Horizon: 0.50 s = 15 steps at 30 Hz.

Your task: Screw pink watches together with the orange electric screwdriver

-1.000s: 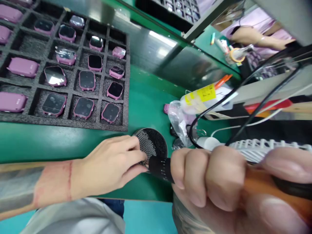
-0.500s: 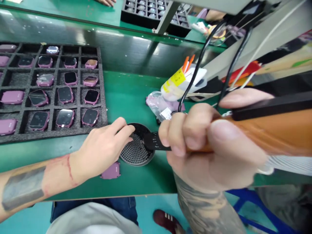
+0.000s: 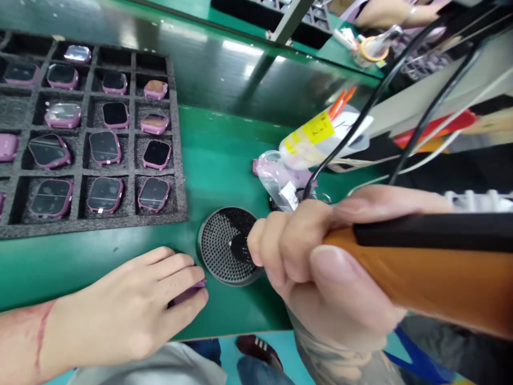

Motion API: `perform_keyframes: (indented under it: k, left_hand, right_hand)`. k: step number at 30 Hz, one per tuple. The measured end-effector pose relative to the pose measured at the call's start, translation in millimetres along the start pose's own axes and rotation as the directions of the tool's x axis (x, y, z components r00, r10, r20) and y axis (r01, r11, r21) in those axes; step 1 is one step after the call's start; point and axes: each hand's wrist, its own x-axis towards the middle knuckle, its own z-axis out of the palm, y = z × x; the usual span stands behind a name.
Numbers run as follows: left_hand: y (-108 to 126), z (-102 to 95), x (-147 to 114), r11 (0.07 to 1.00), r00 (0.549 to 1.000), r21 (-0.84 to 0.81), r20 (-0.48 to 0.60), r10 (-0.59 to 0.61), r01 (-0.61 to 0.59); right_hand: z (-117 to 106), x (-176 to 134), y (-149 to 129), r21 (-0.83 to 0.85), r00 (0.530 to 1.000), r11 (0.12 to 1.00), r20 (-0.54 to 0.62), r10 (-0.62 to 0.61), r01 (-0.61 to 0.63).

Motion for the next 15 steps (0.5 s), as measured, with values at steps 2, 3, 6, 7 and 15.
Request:
perform_keyframes:
  k: [2,3,6,7,15]
  left_hand:
    - [0.6,0.6,-0.3,1.0,1.0,-0.013,-0.007,-0.012,0.012]
    - [0.7,0.8,-0.7,1.0,1.0,-0.017,-0.013,-0.019,0.019]
    - [0.0,1.3,-2.5,0.999,0.998,-0.015,-0.025,-0.051,0.051]
    - [-0.7,1.2,-3.2,0.998,0.998,-0.013,-0.031,-0.062,0.062]
    - [0.9,0.4,-6.4,0.999,0.999,-0.009,0.0,-0.054,0.054]
  right_hand:
    - [0.7,3.9,-1.3,0.024,0.999,1.0,0.033,0.0,-0.001]
    - [-0.1,5.1,-2.3,0.024,0.999,0.999,0.05,0.022,-0.023]
    - [-4.4,5.8,-3.2,0.018,0.991,0.996,0.098,0.086,-0.088]
    - [-5.4,5.5,-2.0,0.019,0.993,0.996,0.089,0.083,-0.085]
    - [-7.0,0.7,-7.4,-0.056,0.993,0.996,0.088,0.078,-0.073]
